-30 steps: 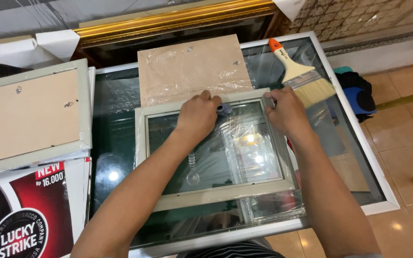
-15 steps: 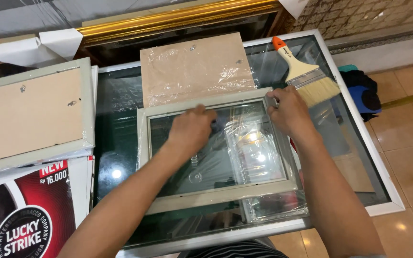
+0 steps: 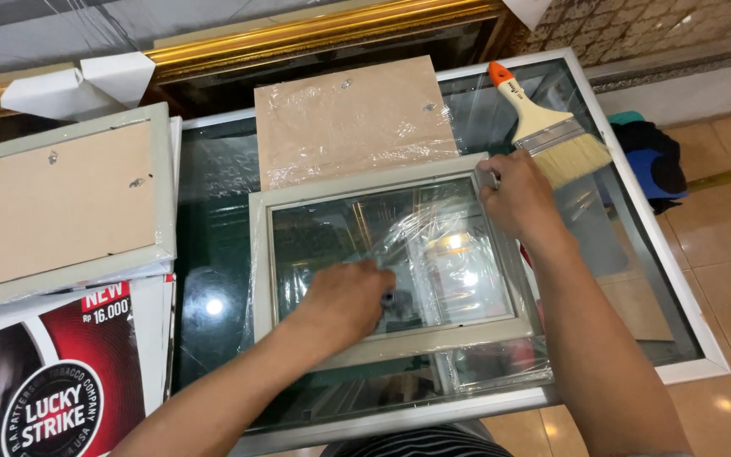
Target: The person wipes the glass of a picture frame with a blue cloth, brushing dust off the frame with a wide brush, then places the hardboard backing onto the frame and presses it into place on a glass work table.
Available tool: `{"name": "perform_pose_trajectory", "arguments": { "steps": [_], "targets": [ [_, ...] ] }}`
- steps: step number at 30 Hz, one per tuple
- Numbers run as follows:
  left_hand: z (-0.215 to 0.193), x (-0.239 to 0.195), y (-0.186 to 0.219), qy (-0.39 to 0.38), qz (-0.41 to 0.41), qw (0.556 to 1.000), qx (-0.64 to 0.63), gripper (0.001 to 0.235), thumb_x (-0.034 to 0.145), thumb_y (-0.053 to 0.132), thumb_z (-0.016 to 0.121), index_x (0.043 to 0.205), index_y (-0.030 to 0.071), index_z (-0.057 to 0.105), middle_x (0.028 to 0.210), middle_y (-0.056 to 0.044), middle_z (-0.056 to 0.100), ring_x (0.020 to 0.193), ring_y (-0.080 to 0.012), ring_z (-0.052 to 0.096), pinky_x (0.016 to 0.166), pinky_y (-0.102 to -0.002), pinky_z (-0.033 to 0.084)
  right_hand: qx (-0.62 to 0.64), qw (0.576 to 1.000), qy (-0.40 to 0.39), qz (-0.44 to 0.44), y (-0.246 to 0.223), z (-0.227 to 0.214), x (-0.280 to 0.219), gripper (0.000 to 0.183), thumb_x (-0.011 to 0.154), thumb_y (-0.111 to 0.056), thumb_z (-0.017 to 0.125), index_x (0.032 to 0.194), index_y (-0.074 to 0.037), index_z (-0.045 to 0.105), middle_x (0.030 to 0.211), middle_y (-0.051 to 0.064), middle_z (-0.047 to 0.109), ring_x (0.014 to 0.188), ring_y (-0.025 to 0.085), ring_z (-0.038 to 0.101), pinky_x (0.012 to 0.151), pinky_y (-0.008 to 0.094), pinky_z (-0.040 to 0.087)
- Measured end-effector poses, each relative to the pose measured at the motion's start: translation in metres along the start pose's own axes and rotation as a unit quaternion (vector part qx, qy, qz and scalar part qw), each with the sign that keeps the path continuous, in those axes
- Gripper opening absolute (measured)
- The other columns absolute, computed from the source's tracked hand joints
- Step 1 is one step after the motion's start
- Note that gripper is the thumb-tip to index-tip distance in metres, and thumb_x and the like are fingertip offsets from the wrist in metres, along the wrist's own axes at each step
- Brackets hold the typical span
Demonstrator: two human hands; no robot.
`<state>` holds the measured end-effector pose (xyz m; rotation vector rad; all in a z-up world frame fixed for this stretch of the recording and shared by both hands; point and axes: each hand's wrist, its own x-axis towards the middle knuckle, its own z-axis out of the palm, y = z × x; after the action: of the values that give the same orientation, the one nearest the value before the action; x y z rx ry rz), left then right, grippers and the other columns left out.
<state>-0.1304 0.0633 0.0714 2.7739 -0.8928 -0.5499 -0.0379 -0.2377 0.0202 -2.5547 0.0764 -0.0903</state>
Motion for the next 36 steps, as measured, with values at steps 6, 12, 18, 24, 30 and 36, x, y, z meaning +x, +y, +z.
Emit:
{"name": "perform_pose_trajectory", "arguments": {
  "steps": [6,12,18,24,30,36],
  "targets": [
    [-0.002,0.104,-0.092,0.259,-0.047,0.956,0.129,0.028,0.083,0.010,0.070,0.110,0.014,0.074,0.097,-0.012,0.069,0.081,-0.0372,0.074,0.063,-0.049,0.063,-0.019,1.000,0.005,-0.019,0.009,0.002,0.003,0.037,0.083,-0.009,0.074,0.120,-0.008,0.077,0.108,0.022,0.064,0.105,0.047,0.067,0.089,0.054,0.055],
    [0.010,0.011,-0.033,0.168,-0.013,0.982,0.087,0.028,0.088,0.005,0.059,0.105,0.017,0.078,0.096,-0.010,0.072,0.079,-0.0340,0.075,0.059,-0.047,0.063,-0.016,1.000,0.003,-0.016,0.009,0.003,0.002,0.038,0.082,-0.010,0.074,0.121,-0.009,0.077,0.110,0.021,0.064,0.105,0.045,0.068,0.090,0.053,0.055],
    [-0.001,-0.045,-0.018,-0.017,-0.050,0.998,0.036,0.037,0.089,0.004,0.057,0.116,0.022,0.076,0.102,-0.014,0.072,0.085,-0.0412,0.074,0.067,-0.054,0.063,0.005,1.000,-0.003,-0.002,0.002,0.001,-0.003,0.041,0.082,-0.007,0.074,0.123,-0.009,0.076,0.109,0.020,0.063,0.103,0.044,0.068,0.090,0.053,0.054],
    [-0.028,0.045,-0.083,0.184,-0.090,0.973,0.103,0.031,0.088,0.008,0.066,0.117,0.015,0.075,0.101,-0.014,0.071,0.086,-0.0361,0.075,0.069,-0.048,0.064,-0.022,0.999,0.013,-0.030,0.012,0.006,0.003,0.037,0.082,-0.009,0.074,0.119,-0.011,0.078,0.105,0.020,0.064,0.102,0.045,0.069,0.088,0.055,0.055],
    [-0.051,0.012,-0.041,0.251,-0.201,0.911,-0.259,0.038,0.086,0.020,0.077,0.122,0.019,0.065,0.109,-0.021,0.075,0.106,-0.0435,0.071,0.088,-0.053,0.057,-0.095,0.991,0.077,-0.057,0.007,0.017,-0.006,0.045,0.082,-0.018,0.077,0.127,-0.012,0.075,0.116,0.018,0.063,0.102,0.043,0.069,0.090,0.055,0.055],
    [-0.022,0.005,-0.010,0.317,-0.198,0.795,-0.478,0.035,0.078,0.019,0.083,0.103,0.007,0.060,0.080,-0.010,0.070,0.076,-0.0220,0.065,0.063,-0.035,0.051,0.306,0.921,-0.058,-0.235,-0.148,0.001,-0.089,0.055,0.087,-0.001,0.067,0.141,-0.002,0.059,0.136,0.020,0.059,0.113,0.039,0.067,0.090,0.046,0.059]
  ]
}}
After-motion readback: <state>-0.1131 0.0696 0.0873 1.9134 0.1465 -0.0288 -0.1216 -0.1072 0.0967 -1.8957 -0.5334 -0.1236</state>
